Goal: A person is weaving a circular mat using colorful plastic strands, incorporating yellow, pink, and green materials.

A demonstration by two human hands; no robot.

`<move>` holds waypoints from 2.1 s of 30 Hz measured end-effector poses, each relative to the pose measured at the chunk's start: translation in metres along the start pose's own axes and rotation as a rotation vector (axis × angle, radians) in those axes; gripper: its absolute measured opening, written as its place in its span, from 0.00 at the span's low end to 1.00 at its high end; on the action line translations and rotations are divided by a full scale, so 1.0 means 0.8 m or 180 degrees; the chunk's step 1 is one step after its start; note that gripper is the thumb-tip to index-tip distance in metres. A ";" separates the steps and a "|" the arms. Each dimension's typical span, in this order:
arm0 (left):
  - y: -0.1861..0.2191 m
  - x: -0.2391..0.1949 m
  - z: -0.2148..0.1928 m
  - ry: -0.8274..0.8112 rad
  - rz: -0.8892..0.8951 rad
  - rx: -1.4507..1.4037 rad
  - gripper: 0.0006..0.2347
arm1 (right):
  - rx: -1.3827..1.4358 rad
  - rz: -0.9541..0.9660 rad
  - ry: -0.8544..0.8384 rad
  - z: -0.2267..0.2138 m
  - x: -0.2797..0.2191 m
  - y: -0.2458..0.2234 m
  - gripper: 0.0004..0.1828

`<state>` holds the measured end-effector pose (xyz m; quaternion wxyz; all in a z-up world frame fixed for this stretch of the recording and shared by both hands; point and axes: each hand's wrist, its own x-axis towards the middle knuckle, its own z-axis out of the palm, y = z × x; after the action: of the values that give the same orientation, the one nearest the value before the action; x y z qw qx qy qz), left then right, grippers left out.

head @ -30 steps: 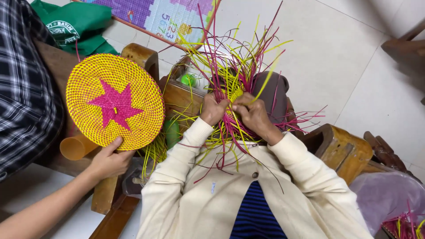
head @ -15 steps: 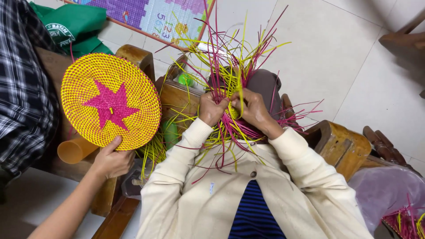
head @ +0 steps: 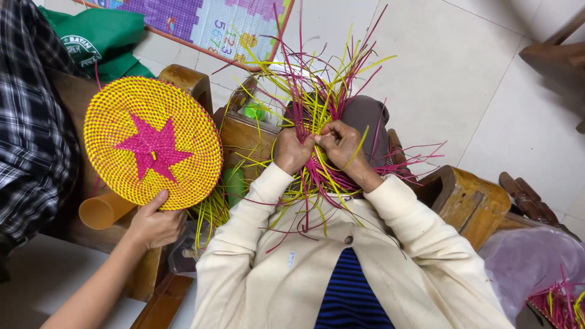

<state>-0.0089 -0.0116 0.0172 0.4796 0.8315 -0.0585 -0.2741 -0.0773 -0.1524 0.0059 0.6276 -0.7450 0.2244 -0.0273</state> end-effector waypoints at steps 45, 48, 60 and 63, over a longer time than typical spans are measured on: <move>-0.040 0.005 0.023 0.0755 0.0685 -0.1242 0.02 | -0.0084 -0.0954 -0.0458 0.000 0.010 -0.030 0.08; -0.038 0.004 0.027 0.0785 0.0874 -0.1158 0.03 | 0.0023 -0.0786 -0.0447 0.001 0.012 -0.025 0.08; -0.014 0.016 -0.002 0.0609 0.1154 -0.0096 0.03 | 0.0020 -0.0845 -0.0832 -0.005 0.034 -0.011 0.03; -0.004 0.022 -0.011 0.0345 0.0906 -0.0018 0.03 | 0.0081 -0.0819 -0.0754 -0.001 0.030 -0.013 0.03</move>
<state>0.0100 -0.0098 0.0110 0.5184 0.8271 -0.1491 -0.1582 -0.0527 -0.1607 0.0099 0.6504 -0.7576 0.0512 -0.0222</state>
